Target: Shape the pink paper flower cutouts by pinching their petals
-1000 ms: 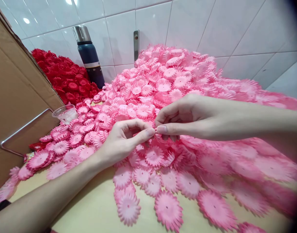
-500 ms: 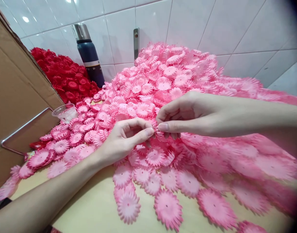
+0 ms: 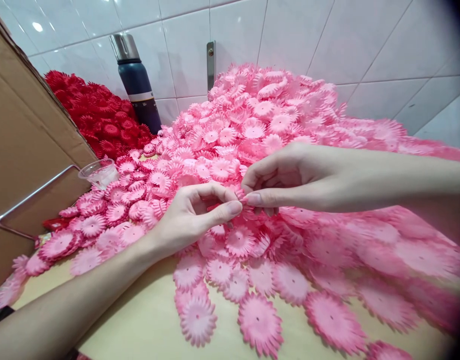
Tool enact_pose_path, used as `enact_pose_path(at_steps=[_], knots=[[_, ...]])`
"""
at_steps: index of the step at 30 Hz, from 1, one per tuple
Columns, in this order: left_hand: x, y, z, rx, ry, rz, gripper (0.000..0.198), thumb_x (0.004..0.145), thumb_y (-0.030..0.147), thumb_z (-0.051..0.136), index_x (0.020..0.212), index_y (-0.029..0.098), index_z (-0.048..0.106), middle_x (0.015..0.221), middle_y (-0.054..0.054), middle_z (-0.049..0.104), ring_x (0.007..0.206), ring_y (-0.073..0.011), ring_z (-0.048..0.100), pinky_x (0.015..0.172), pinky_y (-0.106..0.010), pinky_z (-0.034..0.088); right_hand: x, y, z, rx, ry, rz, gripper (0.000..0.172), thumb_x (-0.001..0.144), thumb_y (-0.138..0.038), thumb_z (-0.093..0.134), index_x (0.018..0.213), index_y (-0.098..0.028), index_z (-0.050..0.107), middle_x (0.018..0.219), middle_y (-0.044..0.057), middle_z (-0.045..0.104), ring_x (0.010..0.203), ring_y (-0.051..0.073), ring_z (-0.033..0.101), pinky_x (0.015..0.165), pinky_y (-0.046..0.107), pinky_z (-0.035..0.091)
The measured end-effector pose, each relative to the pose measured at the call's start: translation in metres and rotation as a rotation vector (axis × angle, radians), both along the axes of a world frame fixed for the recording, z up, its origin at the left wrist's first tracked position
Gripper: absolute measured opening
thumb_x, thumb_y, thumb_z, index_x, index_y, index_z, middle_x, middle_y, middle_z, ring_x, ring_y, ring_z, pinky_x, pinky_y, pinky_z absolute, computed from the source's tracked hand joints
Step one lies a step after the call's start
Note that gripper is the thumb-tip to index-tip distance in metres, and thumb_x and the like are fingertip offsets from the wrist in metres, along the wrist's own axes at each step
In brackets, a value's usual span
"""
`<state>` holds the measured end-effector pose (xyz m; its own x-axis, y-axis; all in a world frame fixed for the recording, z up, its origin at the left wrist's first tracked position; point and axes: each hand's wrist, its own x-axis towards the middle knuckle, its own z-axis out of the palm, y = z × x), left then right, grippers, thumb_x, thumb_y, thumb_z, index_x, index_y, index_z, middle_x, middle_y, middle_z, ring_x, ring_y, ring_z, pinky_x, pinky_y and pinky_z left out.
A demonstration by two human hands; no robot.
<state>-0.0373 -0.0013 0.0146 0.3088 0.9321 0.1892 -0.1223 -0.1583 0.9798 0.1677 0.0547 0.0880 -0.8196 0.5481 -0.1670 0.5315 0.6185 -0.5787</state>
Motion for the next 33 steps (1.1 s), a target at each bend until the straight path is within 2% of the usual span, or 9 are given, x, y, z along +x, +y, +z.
enact_pose_path(at_steps=[5,11,20,29,33], knots=[[-0.0014,-0.001,-0.0008,-0.037,0.038,0.074,0.017,0.067,0.021,0.084,0.075,0.014,0.071,0.073,-0.001,0.069,0.066,-0.0107,0.061,0.063,-0.02,0.049,-0.0016,-0.0059,-0.0004,-0.035,0.018,0.031,0.026,0.088,-0.043,0.058,0.08,-0.02,0.064,0.063,-0.001,0.051,0.052,0.01,0.041,0.041,0.024,0.028],[-0.0031,-0.0013,-0.0026,-0.031,0.023,0.057,0.012,0.071,0.021,0.081,0.078,0.016,0.074,0.078,-0.003,0.074,0.069,-0.0127,0.066,0.066,-0.023,0.052,0.0001,-0.0065,-0.0013,0.01,0.037,0.041,0.029,0.091,-0.044,0.053,0.08,-0.019,0.064,0.063,-0.001,0.052,0.052,0.01,0.043,0.042,0.024,0.029],[-0.0036,0.0017,-0.0013,0.02,0.031,0.074,0.014,0.068,0.017,0.084,0.08,0.016,0.077,0.081,-0.002,0.076,0.071,-0.0116,0.067,0.068,-0.019,0.054,0.0017,-0.003,0.0004,0.033,0.037,0.047,0.033,0.093,-0.045,0.051,0.085,-0.017,0.066,0.068,0.001,0.056,0.056,0.011,0.047,0.046,0.026,0.029],[-0.0033,0.002,-0.001,-0.029,0.021,0.064,0.009,0.077,0.024,0.077,0.084,0.018,0.078,0.078,-0.002,0.075,0.067,-0.0083,0.064,0.065,-0.016,0.051,0.004,-0.0053,0.0068,0.055,-0.018,0.016,0.031,0.096,-0.041,0.046,0.093,-0.017,0.066,0.076,0.003,0.06,0.064,0.012,0.051,0.05,0.026,0.032],[-0.0041,0.0017,-0.0016,-0.025,0.03,0.07,0.013,0.073,0.022,0.08,0.084,0.017,0.078,0.078,-0.002,0.074,0.066,-0.0091,0.063,0.064,-0.018,0.051,0.0041,-0.005,0.0064,0.064,-0.041,0.009,0.034,0.098,-0.041,0.043,0.091,-0.016,0.065,0.074,0.003,0.059,0.062,0.011,0.05,0.049,0.026,0.032]])
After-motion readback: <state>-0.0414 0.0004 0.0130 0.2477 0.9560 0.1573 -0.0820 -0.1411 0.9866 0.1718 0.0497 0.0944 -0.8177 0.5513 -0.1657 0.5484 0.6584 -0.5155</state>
